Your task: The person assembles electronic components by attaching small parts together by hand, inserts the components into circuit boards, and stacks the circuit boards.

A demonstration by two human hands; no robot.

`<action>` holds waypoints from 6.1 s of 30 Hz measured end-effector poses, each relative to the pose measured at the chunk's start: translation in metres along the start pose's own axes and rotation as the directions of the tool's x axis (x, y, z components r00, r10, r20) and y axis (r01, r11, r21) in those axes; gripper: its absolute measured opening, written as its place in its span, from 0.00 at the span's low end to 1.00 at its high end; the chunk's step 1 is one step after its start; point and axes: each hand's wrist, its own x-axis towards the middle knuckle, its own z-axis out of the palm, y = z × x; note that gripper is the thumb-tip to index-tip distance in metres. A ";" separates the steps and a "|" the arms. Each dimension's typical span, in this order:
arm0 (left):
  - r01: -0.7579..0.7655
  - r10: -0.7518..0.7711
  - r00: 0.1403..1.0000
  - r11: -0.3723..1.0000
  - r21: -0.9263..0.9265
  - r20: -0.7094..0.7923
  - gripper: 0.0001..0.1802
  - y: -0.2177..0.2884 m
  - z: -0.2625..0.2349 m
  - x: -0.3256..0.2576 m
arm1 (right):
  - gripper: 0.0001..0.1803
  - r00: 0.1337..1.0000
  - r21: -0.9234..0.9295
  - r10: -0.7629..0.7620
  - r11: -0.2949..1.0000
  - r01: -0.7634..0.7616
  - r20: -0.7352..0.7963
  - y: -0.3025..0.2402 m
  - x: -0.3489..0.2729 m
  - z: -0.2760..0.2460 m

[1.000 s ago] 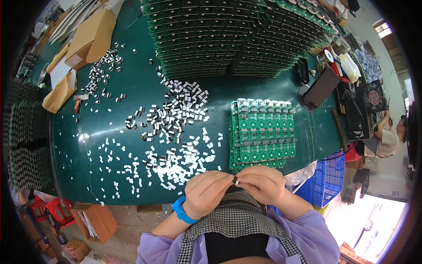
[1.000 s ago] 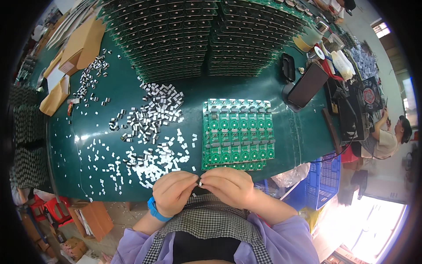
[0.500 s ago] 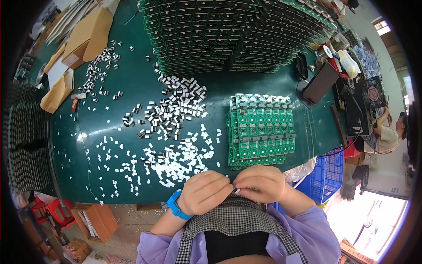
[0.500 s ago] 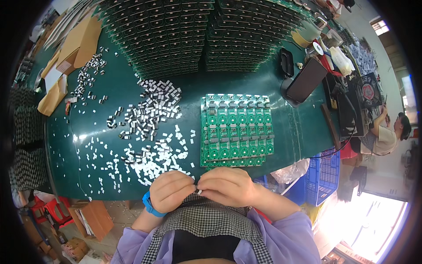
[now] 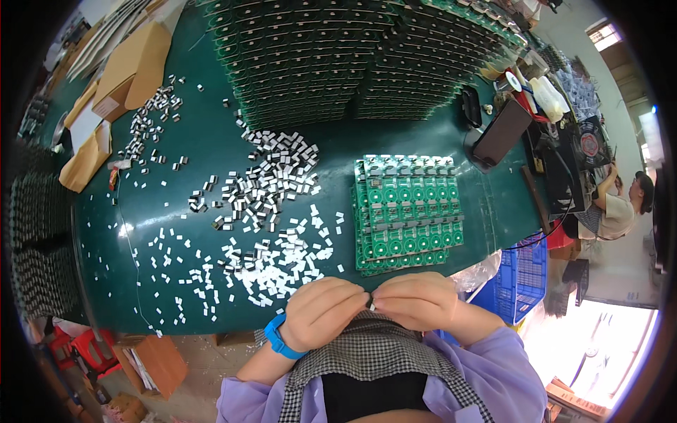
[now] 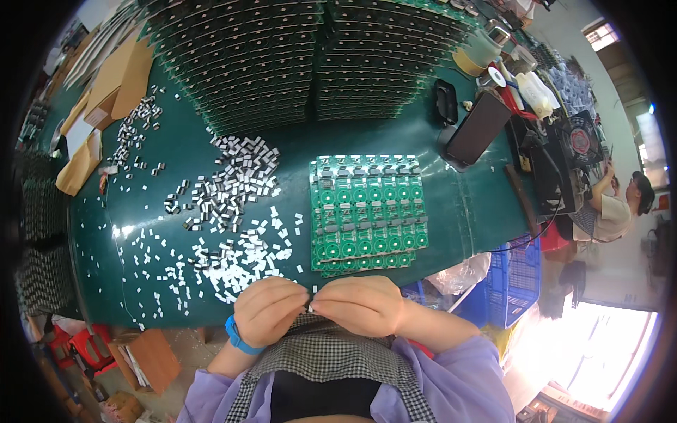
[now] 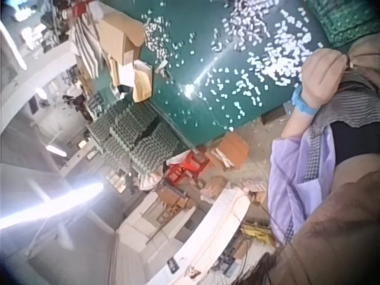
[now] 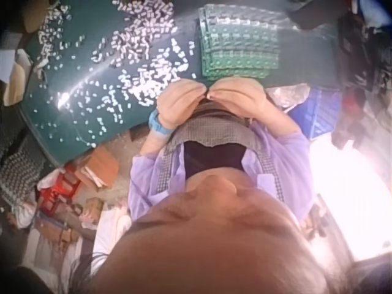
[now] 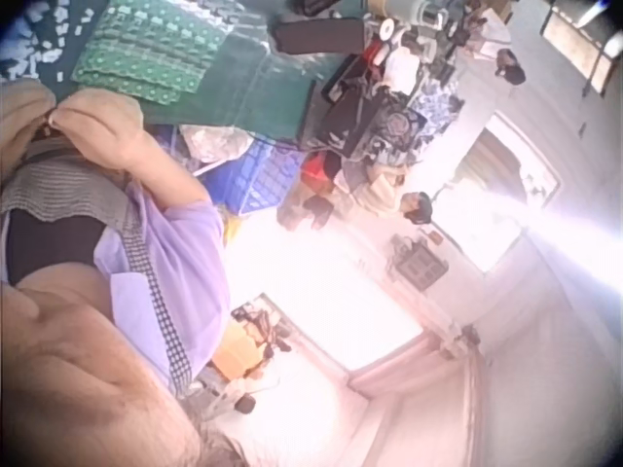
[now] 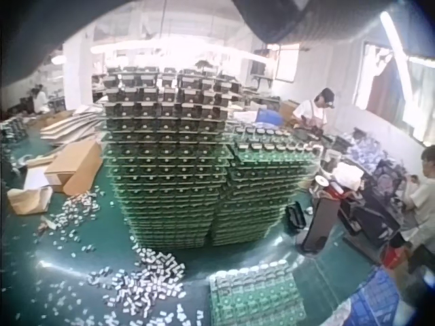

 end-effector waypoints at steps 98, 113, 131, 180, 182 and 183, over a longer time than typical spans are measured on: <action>0.681 -0.689 0.723 0.723 -0.114 -0.053 0.09 -0.010 -0.014 0.008 | 0.15 0.940 -0.475 0.333 0.841 -0.258 0.079 0.027 0.038 -0.031; 0.343 -0.344 0.935 0.939 -0.026 -0.086 0.09 0.007 0.006 0.002 | 0.12 0.888 0.140 0.458 0.883 -0.448 -0.048 -0.004 -0.006 0.015; 0.166 -0.166 0.986 0.979 -0.116 0.013 0.08 -0.004 0.008 -0.002 | 0.13 0.855 0.299 0.494 0.801 -0.519 0.160 -0.003 -0.001 0.000; 0.629 -0.718 0.674 0.433 -0.645 0.175 0.09 0.006 0.010 -0.005 | 0.17 0.893 -0.030 0.447 0.895 -0.446 0.050 0.000 0.011 -0.002; 0.645 -0.687 0.706 0.520 -0.560 0.174 0.09 0.005 0.009 -0.009 | 0.16 0.881 0.102 0.471 0.875 -0.473 0.038 -0.003 0.002 0.006; 0.622 -0.665 0.732 0.562 -0.545 0.150 0.09 0.005 0.010 -0.010 | 0.15 0.867 0.112 0.498 0.860 -0.497 0.020 -0.005 0.000 0.007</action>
